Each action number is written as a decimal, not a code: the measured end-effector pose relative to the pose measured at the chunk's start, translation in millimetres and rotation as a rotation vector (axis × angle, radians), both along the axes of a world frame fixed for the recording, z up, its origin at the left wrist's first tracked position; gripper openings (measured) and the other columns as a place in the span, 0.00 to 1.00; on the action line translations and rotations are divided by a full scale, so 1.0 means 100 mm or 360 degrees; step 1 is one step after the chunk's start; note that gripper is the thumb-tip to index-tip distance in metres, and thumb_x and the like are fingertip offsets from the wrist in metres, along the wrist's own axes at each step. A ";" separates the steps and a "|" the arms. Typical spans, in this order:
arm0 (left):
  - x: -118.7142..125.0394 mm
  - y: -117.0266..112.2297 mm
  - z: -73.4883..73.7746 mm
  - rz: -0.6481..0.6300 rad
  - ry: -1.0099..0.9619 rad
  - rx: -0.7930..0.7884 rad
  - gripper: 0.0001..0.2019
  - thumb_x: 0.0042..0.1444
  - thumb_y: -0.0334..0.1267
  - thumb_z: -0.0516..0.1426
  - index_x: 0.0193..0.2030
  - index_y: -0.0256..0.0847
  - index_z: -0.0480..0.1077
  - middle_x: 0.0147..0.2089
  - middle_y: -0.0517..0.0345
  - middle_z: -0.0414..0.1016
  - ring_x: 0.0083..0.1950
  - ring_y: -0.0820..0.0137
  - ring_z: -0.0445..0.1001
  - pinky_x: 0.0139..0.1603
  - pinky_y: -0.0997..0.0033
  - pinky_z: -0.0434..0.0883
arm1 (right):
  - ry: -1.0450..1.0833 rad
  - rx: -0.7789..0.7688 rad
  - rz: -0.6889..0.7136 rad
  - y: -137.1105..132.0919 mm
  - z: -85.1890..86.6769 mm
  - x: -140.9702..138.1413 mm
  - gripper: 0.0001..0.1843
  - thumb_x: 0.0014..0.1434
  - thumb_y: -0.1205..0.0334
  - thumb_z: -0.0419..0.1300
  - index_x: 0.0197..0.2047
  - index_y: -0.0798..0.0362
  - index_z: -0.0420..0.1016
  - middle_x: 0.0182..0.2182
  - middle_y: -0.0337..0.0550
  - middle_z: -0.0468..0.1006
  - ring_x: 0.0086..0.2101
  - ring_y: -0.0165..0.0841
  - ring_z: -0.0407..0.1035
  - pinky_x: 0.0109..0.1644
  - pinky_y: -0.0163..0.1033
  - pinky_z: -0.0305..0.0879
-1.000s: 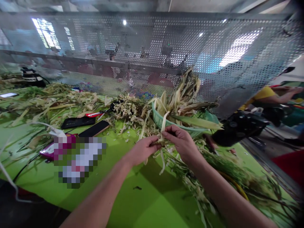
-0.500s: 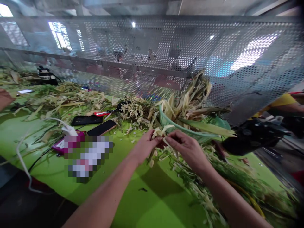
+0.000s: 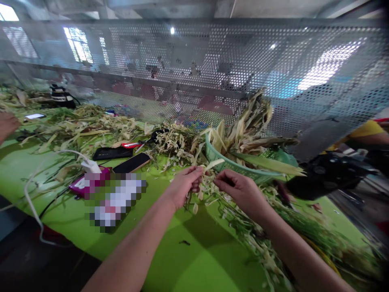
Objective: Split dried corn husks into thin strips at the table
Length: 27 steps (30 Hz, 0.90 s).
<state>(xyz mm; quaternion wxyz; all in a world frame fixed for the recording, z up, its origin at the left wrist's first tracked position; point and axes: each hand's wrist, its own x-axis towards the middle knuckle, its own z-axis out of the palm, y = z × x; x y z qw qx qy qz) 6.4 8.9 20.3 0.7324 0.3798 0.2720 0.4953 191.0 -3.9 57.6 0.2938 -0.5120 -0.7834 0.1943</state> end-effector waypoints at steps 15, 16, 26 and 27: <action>0.05 -0.07 0.01 -0.0109 0.0542 0.0460 0.17 0.59 0.52 0.54 0.39 0.38 0.67 0.31 0.59 0.67 0.31 0.76 0.64 0.30 0.76 0.60 | 0.0949 -0.0434 0.0008 0.06 -0.02 -0.05 0.15 0.55 0.49 0.63 0.37 0.53 0.76 0.34 0.42 0.79 0.39 0.37 0.72 0.48 0.41 0.65; 0.06 -0.08 0.01 -0.0143 0.0558 0.0489 0.17 0.58 0.52 0.54 0.40 0.38 0.67 0.32 0.59 0.67 0.31 0.76 0.64 0.31 0.75 0.61 | 0.0987 -0.0416 -0.0027 0.06 -0.04 -0.05 0.14 0.54 0.50 0.64 0.35 0.53 0.76 0.32 0.41 0.78 0.37 0.36 0.71 0.46 0.40 0.65; 0.12 -0.07 -0.02 -0.0177 0.0458 0.0590 0.20 0.54 0.52 0.58 0.43 0.37 0.66 0.30 0.62 0.60 0.29 0.77 0.58 0.29 0.76 0.58 | 0.1230 -0.0302 -0.0116 0.06 -0.12 -0.07 0.08 0.51 0.57 0.66 0.28 0.52 0.74 0.27 0.37 0.73 0.30 0.31 0.66 0.39 0.37 0.62; 0.12 -0.07 -0.02 -0.0186 0.0437 0.0586 0.20 0.54 0.52 0.58 0.44 0.37 0.66 0.30 0.62 0.60 0.29 0.77 0.58 0.29 0.76 0.58 | 0.1227 -0.0285 -0.0133 0.06 -0.12 -0.07 0.09 0.51 0.57 0.66 0.28 0.53 0.73 0.26 0.37 0.73 0.29 0.31 0.65 0.38 0.36 0.61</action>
